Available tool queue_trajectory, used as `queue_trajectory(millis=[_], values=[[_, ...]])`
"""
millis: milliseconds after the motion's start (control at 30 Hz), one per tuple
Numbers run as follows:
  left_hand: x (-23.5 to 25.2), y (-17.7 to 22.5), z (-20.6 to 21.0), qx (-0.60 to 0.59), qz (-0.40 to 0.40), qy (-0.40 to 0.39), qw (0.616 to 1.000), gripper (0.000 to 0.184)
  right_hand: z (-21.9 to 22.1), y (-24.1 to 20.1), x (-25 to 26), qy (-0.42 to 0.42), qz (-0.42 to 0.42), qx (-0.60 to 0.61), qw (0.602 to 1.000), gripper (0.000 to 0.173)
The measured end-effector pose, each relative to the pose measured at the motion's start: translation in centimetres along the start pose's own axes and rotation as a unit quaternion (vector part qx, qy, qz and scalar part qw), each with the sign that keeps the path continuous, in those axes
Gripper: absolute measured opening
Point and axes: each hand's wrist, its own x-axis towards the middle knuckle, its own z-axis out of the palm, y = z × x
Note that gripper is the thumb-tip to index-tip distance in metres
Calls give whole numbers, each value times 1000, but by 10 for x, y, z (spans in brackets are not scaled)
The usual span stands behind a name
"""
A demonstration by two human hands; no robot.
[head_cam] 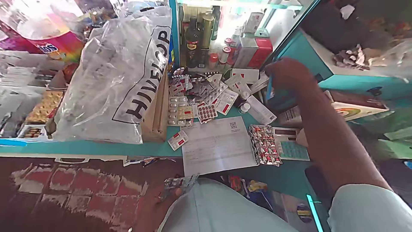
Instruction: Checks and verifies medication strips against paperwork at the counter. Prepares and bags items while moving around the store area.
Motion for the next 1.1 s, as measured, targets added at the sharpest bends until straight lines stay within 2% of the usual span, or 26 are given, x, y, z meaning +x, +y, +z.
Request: queue_trajectory(millis=[100,167,233,267,300,333,400,467,500,567,633,700,767,800,833,900,967,1033,1100], values=[[1,0,-4,2,14,28,1000,11,-43,-21,-29,31,69,18,997,15],[1,2,-6,-39,29,44,998,16,-66,-37,-66,90,122,44,988,19],[4,-2,-9,-156,57,26,986,23,-73,-54,-114,186,134,108,967,35],[9,-7,-7,-259,57,8,964,30,-66,-65,-138,246,117,159,949,39],[17,-11,0,-365,46,-19,930,45,-52,-83,-159,295,98,239,920,38],[27,-12,7,-427,36,-60,902,64,-35,-107,-175,328,63,352,875,31],[44,-11,24,-516,23,-126,847,88,9,-159,-191,330,-27,533,778,24],[49,-11,40,-584,9,-132,801,89,54,-206,-196,280,-123,635,709,24],[45,-12,45,-614,2,-121,780,81,74,-222,-201,248,-159,656,695,26],[42,-17,49,-649,-13,-95,755,68,100,-234,-214,173,-211,658,702,31],[45,-22,50,-669,-26,-80,739,55,108,-224,-221,88,-232,687,683,33],[49,-31,52,-680,-44,-97,725,46,120,-207,-219,83,-170,724,664,36],[58,-41,62,-683,-78,-94,720,43,139,-193,-204,113,-45,747,654,61],[64,-47,71,-691,-89,-95,711,42,149,-186,-194,112,-8,749,653,67],[70,-53,79,-698,-101,-93,703,42,156,-181,-185,106,13,737,667,63],[82,-59,93,-701,-131,-62,698,46,164,-181,-170,90,38,706,701,40],[92,-63,103,-678,-157,-16,718,56,171,-181,-164,70,34,663,745,18],[99,-66,106,-646,-170,17,744,60,183,-180,-162,79,21,624,777,15],[101,-68,106,-635,-171,33,752,59,193,-180,-163,118,3,612,782,9]])
